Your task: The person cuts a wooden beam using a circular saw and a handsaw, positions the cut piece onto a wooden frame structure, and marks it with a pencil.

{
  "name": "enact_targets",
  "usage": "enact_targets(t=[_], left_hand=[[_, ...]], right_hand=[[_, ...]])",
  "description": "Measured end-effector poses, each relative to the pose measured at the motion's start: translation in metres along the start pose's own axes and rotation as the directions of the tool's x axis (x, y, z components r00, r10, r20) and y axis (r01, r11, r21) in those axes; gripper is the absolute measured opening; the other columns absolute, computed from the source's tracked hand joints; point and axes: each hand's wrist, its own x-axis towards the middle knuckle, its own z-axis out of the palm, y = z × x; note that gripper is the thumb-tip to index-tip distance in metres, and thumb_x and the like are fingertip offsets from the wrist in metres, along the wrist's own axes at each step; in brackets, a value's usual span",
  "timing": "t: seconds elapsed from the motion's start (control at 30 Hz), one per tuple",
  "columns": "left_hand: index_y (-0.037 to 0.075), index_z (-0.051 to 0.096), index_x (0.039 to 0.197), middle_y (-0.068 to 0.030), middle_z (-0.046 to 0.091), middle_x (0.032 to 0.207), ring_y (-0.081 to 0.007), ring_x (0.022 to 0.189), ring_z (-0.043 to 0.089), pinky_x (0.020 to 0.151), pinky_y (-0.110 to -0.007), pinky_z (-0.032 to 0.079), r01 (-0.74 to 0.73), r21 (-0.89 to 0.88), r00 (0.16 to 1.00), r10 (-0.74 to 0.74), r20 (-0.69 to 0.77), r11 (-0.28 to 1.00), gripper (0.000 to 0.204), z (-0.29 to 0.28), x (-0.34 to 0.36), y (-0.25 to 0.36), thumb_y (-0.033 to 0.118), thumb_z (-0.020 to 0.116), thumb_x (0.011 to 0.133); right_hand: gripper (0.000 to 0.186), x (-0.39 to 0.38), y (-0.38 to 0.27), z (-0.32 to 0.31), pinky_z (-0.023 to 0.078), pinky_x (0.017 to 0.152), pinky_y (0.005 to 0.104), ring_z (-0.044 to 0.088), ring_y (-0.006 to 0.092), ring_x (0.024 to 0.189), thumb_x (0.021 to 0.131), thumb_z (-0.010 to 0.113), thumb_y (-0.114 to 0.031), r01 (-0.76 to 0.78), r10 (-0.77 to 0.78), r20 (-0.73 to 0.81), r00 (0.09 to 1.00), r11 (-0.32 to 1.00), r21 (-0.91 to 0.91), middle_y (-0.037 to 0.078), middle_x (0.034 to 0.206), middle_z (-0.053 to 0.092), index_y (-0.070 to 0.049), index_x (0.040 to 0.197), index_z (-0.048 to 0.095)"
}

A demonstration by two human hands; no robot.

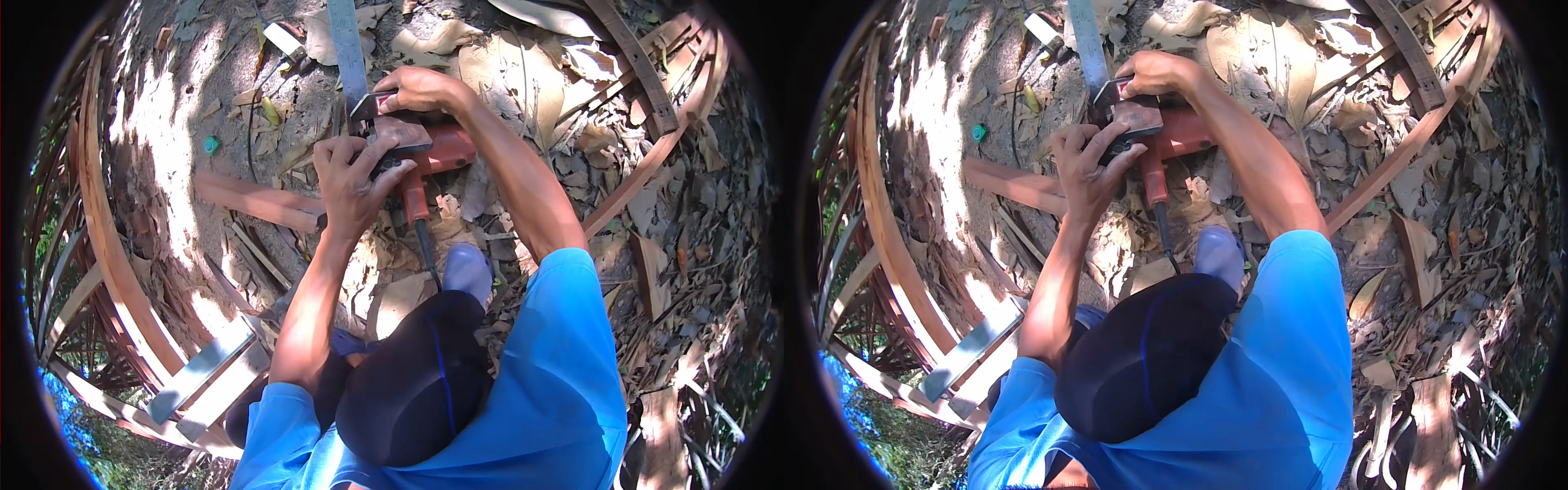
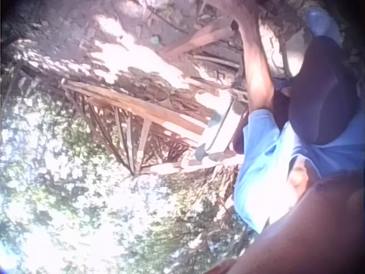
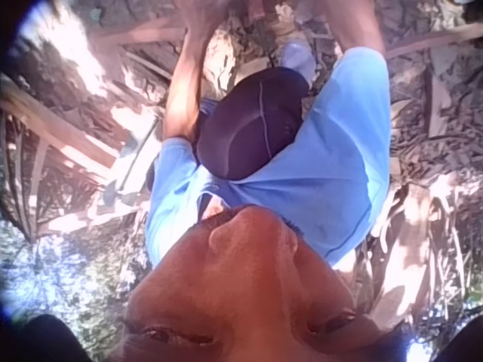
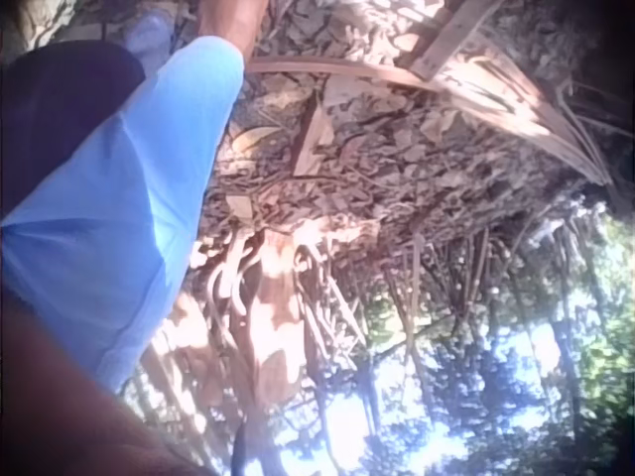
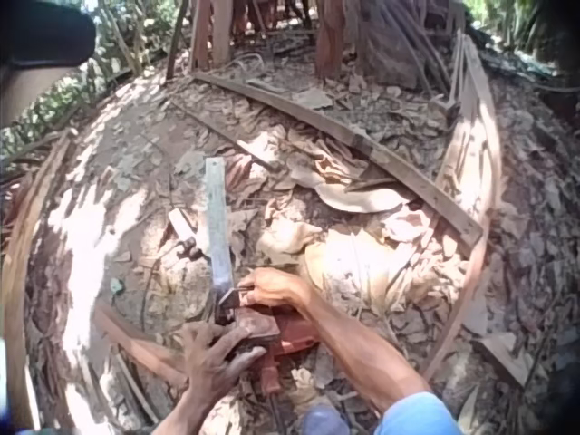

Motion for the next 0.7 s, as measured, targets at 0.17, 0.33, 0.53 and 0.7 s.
enact_targets(t=[0.17, 0.33, 0.53, 0.7], left_hand=[[0.016, 0.076, 0.11, -0.0057, 0.056, 0.092, -0.0274, 0.093, 0.05, 0.082, -0.04, 0.043, -0.021, 0.014, 0.999, 0.022, -0.024, 1.0, 0.042, -0.004, -0.002, -0.001, 0.03, 0.088, 0.072], [0.014, 0.077, 0.108, -0.0058, 0.057, 0.091, -0.0263, 0.092, 0.051, 0.081, -0.039, 0.043, 0.025, -0.014, 0.999, -0.025, -0.025, 1.0, 0.042, -0.009, -0.012, -0.01, 0.027, 0.089, 0.07], [0.012, 0.077, 0.106, -0.0047, 0.055, 0.087, -0.0255, 0.089, 0.05, 0.08, -0.039, 0.042, 0.05, -0.062, 0.995, -0.056, -0.088, 0.997, 0.044, -0.024, -0.028, -0.023, 0.027, 0.09, 0.066], [0.011, 0.077, 0.104, -0.004, 0.053, 0.086, -0.0257, 0.087, 0.049, 0.08, -0.039, 0.041, 0.069, -0.112, 0.991, -0.081, -0.102, 0.991, 0.045, -0.032, -0.046, -0.03, 0.027, 0.09, 0.064]], right_hand=[[0.039, 0.003, -0.005, 0.005, 0.051, 0.089, 0.0384, 0.068, 0.0262, 0.098, 0.089, 0.071, -0.026, -0.118, 0.118, 0.019, 0.993, 0.993, 0.017, 0.015, 0.109, 0.074, -0.007, 0.123, 0.069], [0.042, -0.002, -0.009, -0.002, 0.052, 0.087, 0.0371, 0.068, 0.0241, 0.096, 0.089, 0.072, -0.025, -0.165, 0.168, -0.045, 0.985, 0.985, 0.058, 0.014, 0.108, 0.074, -0.001, 0.123, 0.067], [0.038, -0.029, -0.003, -0.015, 0.049, 0.091, 0.0316, 0.065, 0.0165, 0.097, 0.092, 0.069, -0.024, -0.153, 0.18, -0.205, 0.962, 0.978, 0.139, 0.008, 0.107, 0.074, -0.001, 0.123, 0.068], [0.036, -0.036, -0.017, -0.012, 0.048, 0.094, 0.0322, 0.064, 0.0177, 0.099, 0.093, 0.068, -0.023, -0.166, 0.164, -0.199, 0.966, 0.986, 0.003, 0.01, 0.107, 0.073, -0.002, 0.121, 0.069]])
